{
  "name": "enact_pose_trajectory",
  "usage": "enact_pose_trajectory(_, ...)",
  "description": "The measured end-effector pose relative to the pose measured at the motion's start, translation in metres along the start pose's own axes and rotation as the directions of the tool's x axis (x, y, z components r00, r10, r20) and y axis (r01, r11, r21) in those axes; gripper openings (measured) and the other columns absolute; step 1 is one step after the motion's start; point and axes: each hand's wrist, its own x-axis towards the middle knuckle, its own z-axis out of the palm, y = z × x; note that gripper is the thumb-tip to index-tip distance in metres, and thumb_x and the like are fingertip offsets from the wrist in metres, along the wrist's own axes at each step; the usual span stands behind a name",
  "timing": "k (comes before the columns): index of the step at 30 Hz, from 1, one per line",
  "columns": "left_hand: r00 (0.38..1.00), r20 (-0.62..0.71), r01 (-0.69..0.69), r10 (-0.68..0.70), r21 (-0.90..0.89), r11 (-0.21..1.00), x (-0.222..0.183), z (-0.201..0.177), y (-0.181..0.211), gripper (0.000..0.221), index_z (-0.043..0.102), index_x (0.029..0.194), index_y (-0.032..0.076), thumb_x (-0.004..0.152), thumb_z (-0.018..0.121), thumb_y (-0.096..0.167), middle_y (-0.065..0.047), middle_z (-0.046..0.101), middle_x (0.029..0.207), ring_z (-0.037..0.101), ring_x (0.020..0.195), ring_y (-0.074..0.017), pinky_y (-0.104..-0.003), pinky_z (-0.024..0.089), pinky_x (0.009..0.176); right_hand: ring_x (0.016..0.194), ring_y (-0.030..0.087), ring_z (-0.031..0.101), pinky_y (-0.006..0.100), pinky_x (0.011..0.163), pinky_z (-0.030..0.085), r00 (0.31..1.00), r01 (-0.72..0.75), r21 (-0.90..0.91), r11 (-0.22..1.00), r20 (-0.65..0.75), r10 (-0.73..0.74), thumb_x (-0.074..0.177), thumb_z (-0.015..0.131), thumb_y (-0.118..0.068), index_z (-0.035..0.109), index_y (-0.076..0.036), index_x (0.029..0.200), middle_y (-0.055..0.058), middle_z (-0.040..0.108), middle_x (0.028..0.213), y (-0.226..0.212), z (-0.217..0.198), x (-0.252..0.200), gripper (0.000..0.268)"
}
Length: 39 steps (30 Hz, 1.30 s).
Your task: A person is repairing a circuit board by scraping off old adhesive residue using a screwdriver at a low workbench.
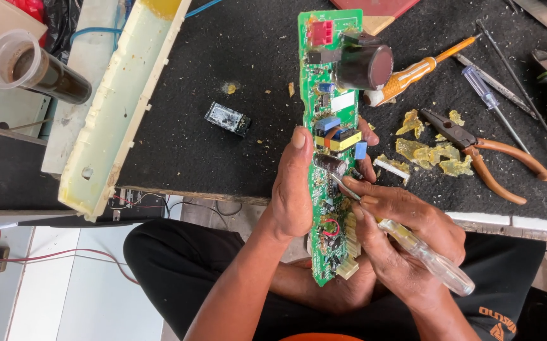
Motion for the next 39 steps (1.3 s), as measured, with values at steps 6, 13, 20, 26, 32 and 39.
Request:
enact_pose_trajectory(6, 1.0, 0.009, 0.008, -0.008, -0.008, 1.0, 0.001, 0.001, 0.002, 0.062, 0.059, 0.119, 0.001, 0.11, 0.029, 0.054, -0.011, 0.064, 0.117, 0.065, 0.087, -0.0187, -0.033, 0.055, 0.082, 0.101, 0.038, 0.079, 0.051, 0.106, 0.066, 1.0, 0.014, 0.064, 0.998, 0.005, -0.014, 0.092, 0.065, 0.003, 0.06, 0.003, 0.095, 0.028, 0.072, 0.101, 0.007, -0.001, -0.003, 0.006)
enact_pose_trajectory(13, 1.0, -0.003, 0.002, -0.002, -0.045, 0.999, 0.0, 0.001, -0.001, 0.063, 0.058, 0.121, 0.0, 0.11, 0.032, 0.055, -0.012, 0.065, 0.117, 0.065, 0.087, -0.0194, -0.033, 0.055, 0.081, 0.098, 0.04, 0.081, 0.043, 0.094, 0.068, 1.0, 0.009, 0.066, 0.998, 0.015, -0.01, 0.092, 0.065, 0.001, 0.061, 0.001, 0.094, 0.026, 0.073, 0.099, 0.015, -0.004, -0.008, 0.004)
enact_pose_trajectory(20, 0.999, -0.007, 0.044, -0.044, -0.016, 0.999, -0.001, 0.001, 0.0, 0.063, 0.06, 0.121, 0.0, 0.109, 0.032, 0.055, -0.012, 0.067, 0.112, 0.067, 0.088, -0.0175, -0.031, 0.057, 0.079, 0.1, 0.04, 0.08, 0.046, 0.098, 0.069, 0.999, 0.023, 0.056, 0.998, -0.041, -0.021, 0.093, 0.066, 0.001, 0.056, 0.0, 0.099, 0.028, 0.071, 0.1, 0.017, -0.002, -0.014, 0.011)
enact_pose_trajectory(26, 1.0, -0.01, 0.02, -0.02, 0.015, 1.0, -0.001, 0.002, 0.001, 0.062, 0.06, 0.12, 0.0, 0.11, 0.03, 0.054, -0.012, 0.067, 0.113, 0.066, 0.088, -0.0183, -0.032, 0.056, 0.081, 0.101, 0.04, 0.079, 0.043, 0.094, 0.067, 0.999, 0.054, -0.013, 0.998, 0.005, -0.053, 0.09, 0.067, 0.006, 0.059, 0.005, 0.096, 0.03, 0.072, 0.101, 0.007, -0.003, -0.008, 0.01)
enact_pose_trajectory(32, 1.0, -0.004, 0.011, -0.011, 0.042, 0.999, -0.001, 0.002, 0.003, 0.062, 0.06, 0.119, 0.001, 0.109, 0.029, 0.055, -0.011, 0.066, 0.109, 0.065, 0.087, -0.0178, -0.032, 0.055, 0.082, 0.103, 0.041, 0.08, 0.042, 0.095, 0.066, 0.998, 0.048, -0.017, 0.999, 0.032, -0.047, 0.09, 0.067, 0.004, 0.061, 0.005, 0.096, 0.029, 0.072, 0.102, 0.004, -0.004, -0.007, 0.009)
enact_pose_trajectory(39, 0.998, 0.003, 0.058, -0.058, -0.045, 0.997, -0.001, 0.003, 0.004, 0.065, 0.06, 0.118, 0.002, 0.107, 0.032, 0.06, -0.012, 0.066, 0.094, 0.064, 0.082, -0.0172, -0.03, 0.054, 0.078, 0.099, 0.039, 0.08, 0.04, 0.09, 0.065, 0.987, 0.139, -0.041, 0.989, 0.08, -0.136, 0.09, 0.068, -0.004, 0.062, 0.003, 0.098, 0.033, 0.072, 0.11, 0.003, -0.005, -0.003, 0.012)
